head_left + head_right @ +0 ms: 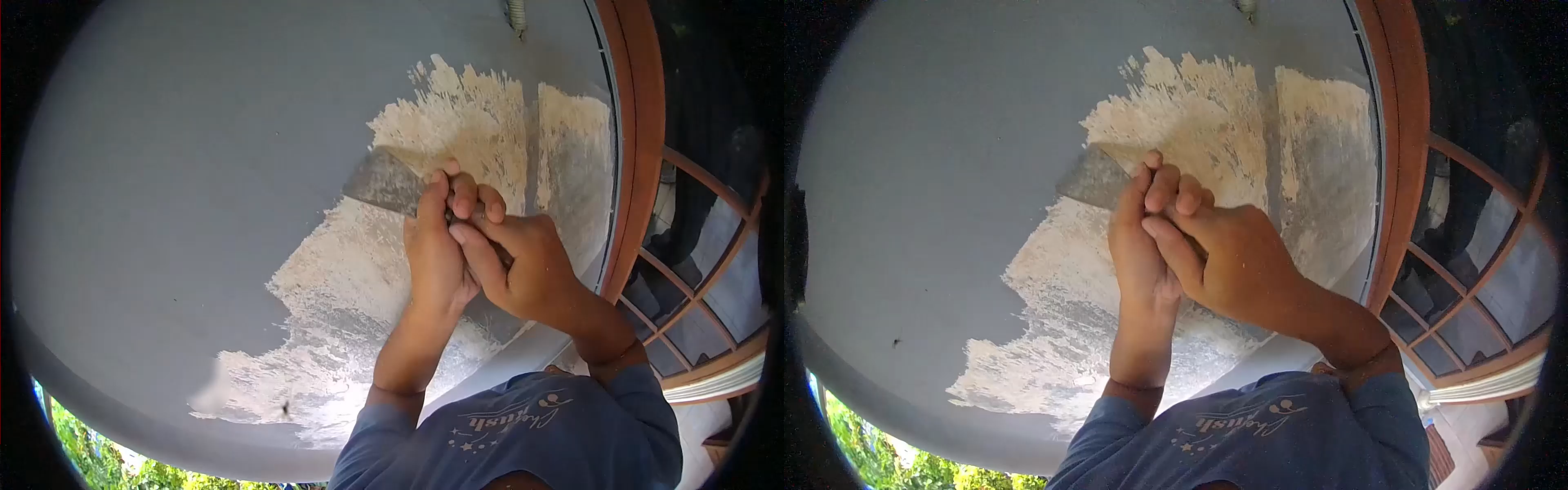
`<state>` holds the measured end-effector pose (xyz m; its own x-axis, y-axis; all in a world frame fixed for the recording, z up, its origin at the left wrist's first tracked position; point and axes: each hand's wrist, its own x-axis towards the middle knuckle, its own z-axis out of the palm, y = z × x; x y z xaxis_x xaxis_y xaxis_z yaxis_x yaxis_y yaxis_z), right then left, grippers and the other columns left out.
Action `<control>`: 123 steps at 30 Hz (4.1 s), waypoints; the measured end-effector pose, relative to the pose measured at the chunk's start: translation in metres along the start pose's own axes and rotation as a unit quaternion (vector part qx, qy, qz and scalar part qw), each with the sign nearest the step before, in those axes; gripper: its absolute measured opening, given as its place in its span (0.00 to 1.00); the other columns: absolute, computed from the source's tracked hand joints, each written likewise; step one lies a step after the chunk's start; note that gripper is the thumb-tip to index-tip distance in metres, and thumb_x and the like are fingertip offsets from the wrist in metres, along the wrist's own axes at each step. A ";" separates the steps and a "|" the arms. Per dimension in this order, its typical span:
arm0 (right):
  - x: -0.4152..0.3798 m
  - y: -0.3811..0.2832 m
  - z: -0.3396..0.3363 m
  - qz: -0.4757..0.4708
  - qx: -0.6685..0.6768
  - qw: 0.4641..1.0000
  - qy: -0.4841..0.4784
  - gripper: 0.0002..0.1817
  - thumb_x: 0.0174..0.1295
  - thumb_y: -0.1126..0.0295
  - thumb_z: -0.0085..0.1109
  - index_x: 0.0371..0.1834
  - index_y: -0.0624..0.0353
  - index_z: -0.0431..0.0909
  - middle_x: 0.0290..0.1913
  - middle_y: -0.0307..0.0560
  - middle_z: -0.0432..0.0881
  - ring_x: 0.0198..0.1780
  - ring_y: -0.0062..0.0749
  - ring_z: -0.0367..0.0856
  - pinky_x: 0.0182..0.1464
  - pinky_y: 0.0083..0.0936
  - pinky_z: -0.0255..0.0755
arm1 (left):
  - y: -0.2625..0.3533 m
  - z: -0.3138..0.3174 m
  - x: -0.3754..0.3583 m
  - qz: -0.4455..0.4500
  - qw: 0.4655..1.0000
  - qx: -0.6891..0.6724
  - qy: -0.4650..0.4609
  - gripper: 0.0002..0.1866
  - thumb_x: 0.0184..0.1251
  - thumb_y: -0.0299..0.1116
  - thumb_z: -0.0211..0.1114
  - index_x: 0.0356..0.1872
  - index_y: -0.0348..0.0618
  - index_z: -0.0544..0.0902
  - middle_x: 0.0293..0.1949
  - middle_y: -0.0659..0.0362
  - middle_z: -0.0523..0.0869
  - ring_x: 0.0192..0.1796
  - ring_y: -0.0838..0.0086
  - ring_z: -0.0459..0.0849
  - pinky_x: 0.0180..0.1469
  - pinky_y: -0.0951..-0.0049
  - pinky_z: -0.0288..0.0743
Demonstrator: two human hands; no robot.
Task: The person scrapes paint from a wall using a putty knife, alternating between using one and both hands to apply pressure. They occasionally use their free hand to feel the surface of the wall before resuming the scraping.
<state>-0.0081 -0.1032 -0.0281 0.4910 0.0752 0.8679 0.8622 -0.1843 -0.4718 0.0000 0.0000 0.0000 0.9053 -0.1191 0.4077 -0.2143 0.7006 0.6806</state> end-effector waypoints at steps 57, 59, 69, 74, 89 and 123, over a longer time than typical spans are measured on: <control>0.012 0.009 0.008 -0.041 -0.015 0.999 0.027 0.06 0.63 0.69 0.59 0.34 0.61 0.78 0.19 0.50 0.77 0.19 0.42 0.79 0.20 0.31 0.69 | 0.008 0.016 0.016 0.041 0.997 0.052 0.030 0.06 0.74 0.32 0.47 0.43 0.43 0.72 0.21 0.70 0.66 0.26 0.80 0.68 0.37 0.77 0.67; 0.027 0.019 0.014 -0.062 0.027 0.997 0.033 0.07 0.62 0.69 0.60 0.37 0.61 0.78 0.19 0.50 0.77 0.20 0.42 0.80 0.21 0.32 0.70 | 0.014 0.016 0.021 0.050 0.996 0.065 0.029 0.08 0.75 0.35 0.47 0.43 0.43 0.71 0.22 0.69 0.65 0.26 0.79 0.68 0.35 0.77 0.68; 0.021 0.011 0.010 -0.038 -0.007 0.999 0.001 0.06 0.63 0.71 0.58 0.35 0.63 0.77 0.22 0.51 0.79 0.20 0.40 0.80 0.21 0.31 0.70 | 0.016 0.019 0.023 0.043 0.997 0.046 0.034 0.06 0.75 0.32 0.47 0.43 0.44 0.72 0.20 0.70 0.66 0.23 0.82 0.67 0.35 0.79 0.66; 0.010 0.003 0.003 -0.039 -0.037 0.999 -0.007 0.06 0.62 0.71 0.59 0.35 0.63 0.77 0.20 0.48 0.78 0.19 0.39 0.79 0.21 0.30 0.70 | 0.008 0.009 0.004 -0.010 1.000 -0.004 0.010 0.07 0.75 0.33 0.47 0.43 0.43 0.72 0.20 0.70 0.66 0.24 0.82 0.67 0.36 0.79 0.67; 0.019 0.006 0.007 -0.039 -0.023 0.999 0.006 0.06 0.63 0.70 0.59 0.36 0.62 0.77 0.20 0.50 0.78 0.20 0.41 0.80 0.21 0.31 0.71 | 0.020 0.017 0.017 0.003 0.998 0.058 0.031 0.10 0.76 0.39 0.48 0.44 0.44 0.71 0.22 0.67 0.64 0.26 0.77 0.68 0.32 0.78 0.67; 0.002 0.022 0.012 -0.015 0.021 0.999 0.019 0.21 0.64 0.71 0.58 0.61 0.52 0.75 0.32 0.50 0.84 0.30 0.35 0.84 0.29 0.25 0.75 | 0.027 -0.032 -0.043 0.079 0.879 0.469 -0.009 0.18 0.74 0.38 0.51 0.51 0.30 0.74 0.40 0.52 0.83 0.49 0.67 0.81 0.51 0.71 0.75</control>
<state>0.0132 -0.0950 -0.0385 0.4609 0.0423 0.8864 0.8812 -0.1404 -0.4515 -0.0331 0.0470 -0.0188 0.8323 -0.0896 0.5470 -0.5537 -0.1789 0.8132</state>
